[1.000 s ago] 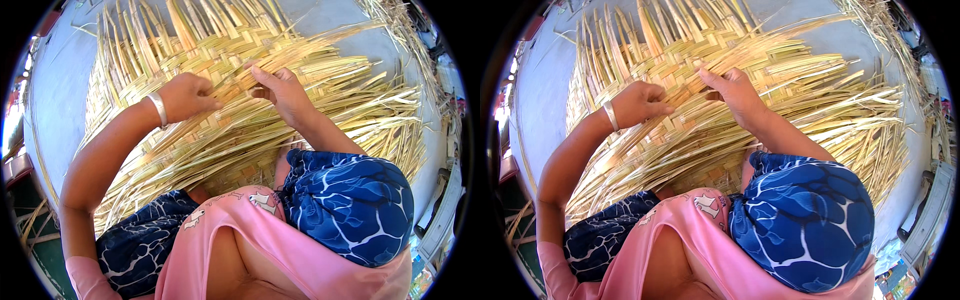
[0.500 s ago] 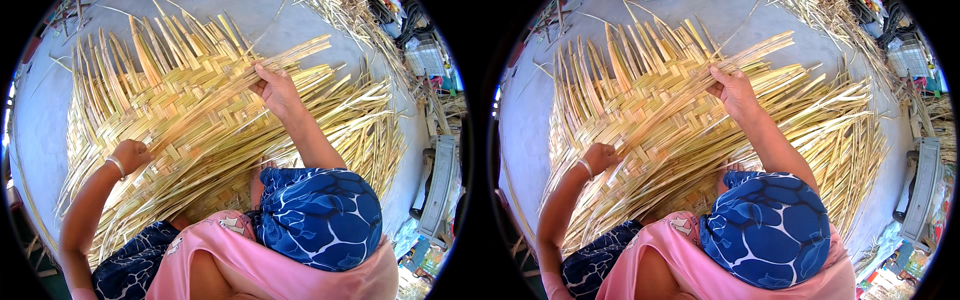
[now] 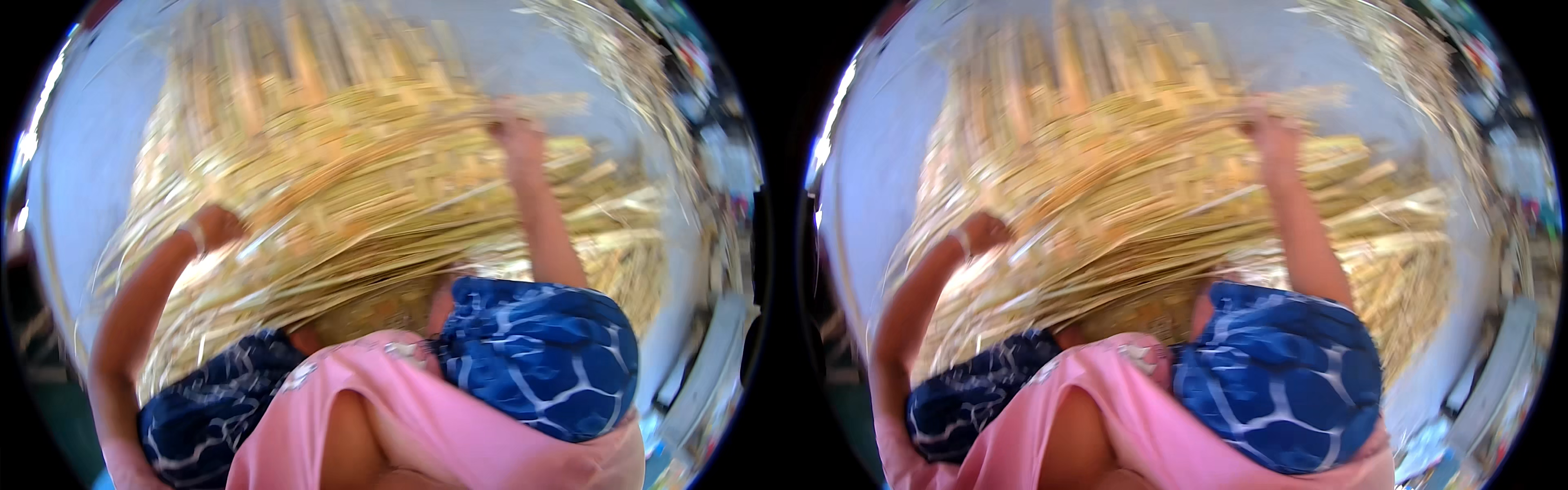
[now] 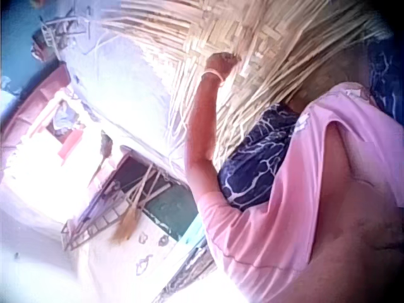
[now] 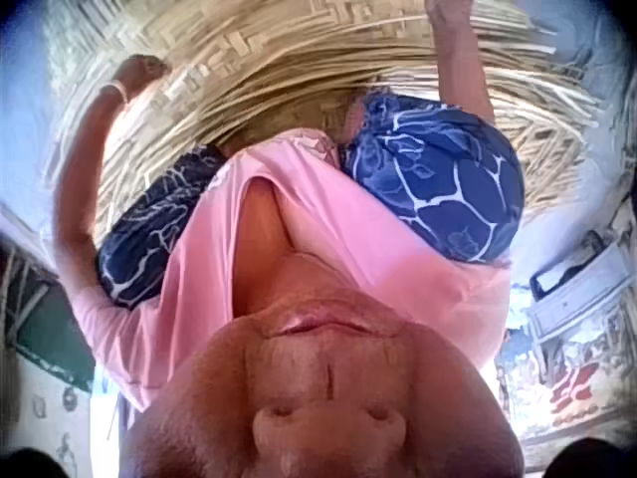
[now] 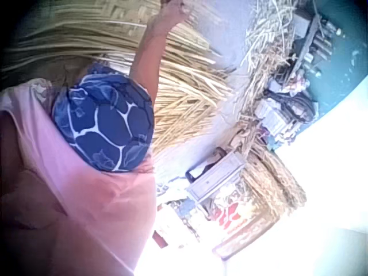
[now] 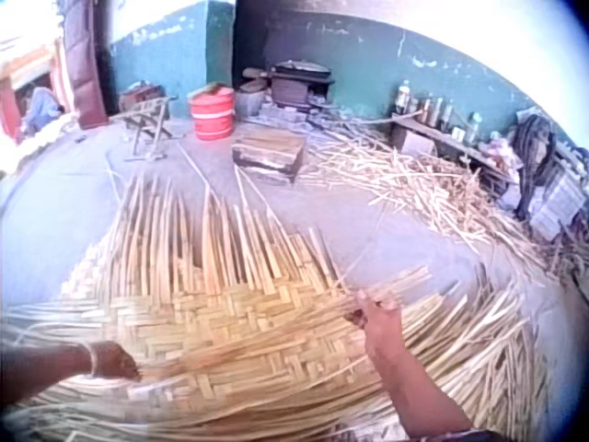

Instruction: The person weaves a large mat using dried palm leaves, interlacing strips by hand while sitting on the floor. The person repeatedly pulls, aligns, and presses the leaf strips to form a tight woven pattern.

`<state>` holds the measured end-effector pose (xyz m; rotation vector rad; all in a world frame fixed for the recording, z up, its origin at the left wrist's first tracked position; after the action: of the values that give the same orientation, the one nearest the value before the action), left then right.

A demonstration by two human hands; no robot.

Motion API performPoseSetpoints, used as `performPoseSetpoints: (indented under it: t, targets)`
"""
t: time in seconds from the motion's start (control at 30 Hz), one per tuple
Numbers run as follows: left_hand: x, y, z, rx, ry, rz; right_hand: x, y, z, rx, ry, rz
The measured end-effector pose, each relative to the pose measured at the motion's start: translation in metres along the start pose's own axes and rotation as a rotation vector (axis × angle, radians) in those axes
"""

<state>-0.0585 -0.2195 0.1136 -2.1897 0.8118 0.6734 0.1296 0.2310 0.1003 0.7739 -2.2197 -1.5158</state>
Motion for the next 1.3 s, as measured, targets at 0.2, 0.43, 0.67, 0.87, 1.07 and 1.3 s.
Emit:
performPoseSetpoints:
  t: [0.2, 0.43, 0.67, 0.87, 1.07, 1.3]
  targets:
    - [-0.022, 0.04, -0.022, -0.254, -0.139, 0.196, -0.001, 0.014, -0.006, 0.104, 0.258, 0.426]
    - [-0.055, 0.121, -0.076, -0.63, -0.828, 0.062, 0.073, 0.027, -0.043, 0.47, 0.548, 0.065]
    - [-0.052, 0.195, -0.063, -0.622, -1.397, -0.395, 0.131, 0.05, -0.066, 0.53, 0.777, -0.613]
    - [-0.017, 0.348, -0.005, -0.648, -1.313, -0.406, 0.224, 0.048, -0.052, 0.365, 0.92, -1.008]
    - [-0.065, 0.264, 0.05, -0.758, -1.234, -0.609, 0.326, 0.019, 0.001, 0.236, 0.944, -0.911]
    - [-0.057, 0.28, 0.044, -0.665, -1.361, -1.193, 0.437, -0.004, 0.035, 0.228, 0.86, -0.67]
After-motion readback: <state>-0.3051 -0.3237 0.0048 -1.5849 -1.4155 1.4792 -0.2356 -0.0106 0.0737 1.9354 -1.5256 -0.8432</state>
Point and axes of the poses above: each hand's wrist, its own z-axis towards the middle knuckle, its own x-axis out of the palm, y = z × x, the point moved 3 cm from there along z, towards the middle knuckle, and after that the axes turned 13 degrees about x, right-handed, at the moved point
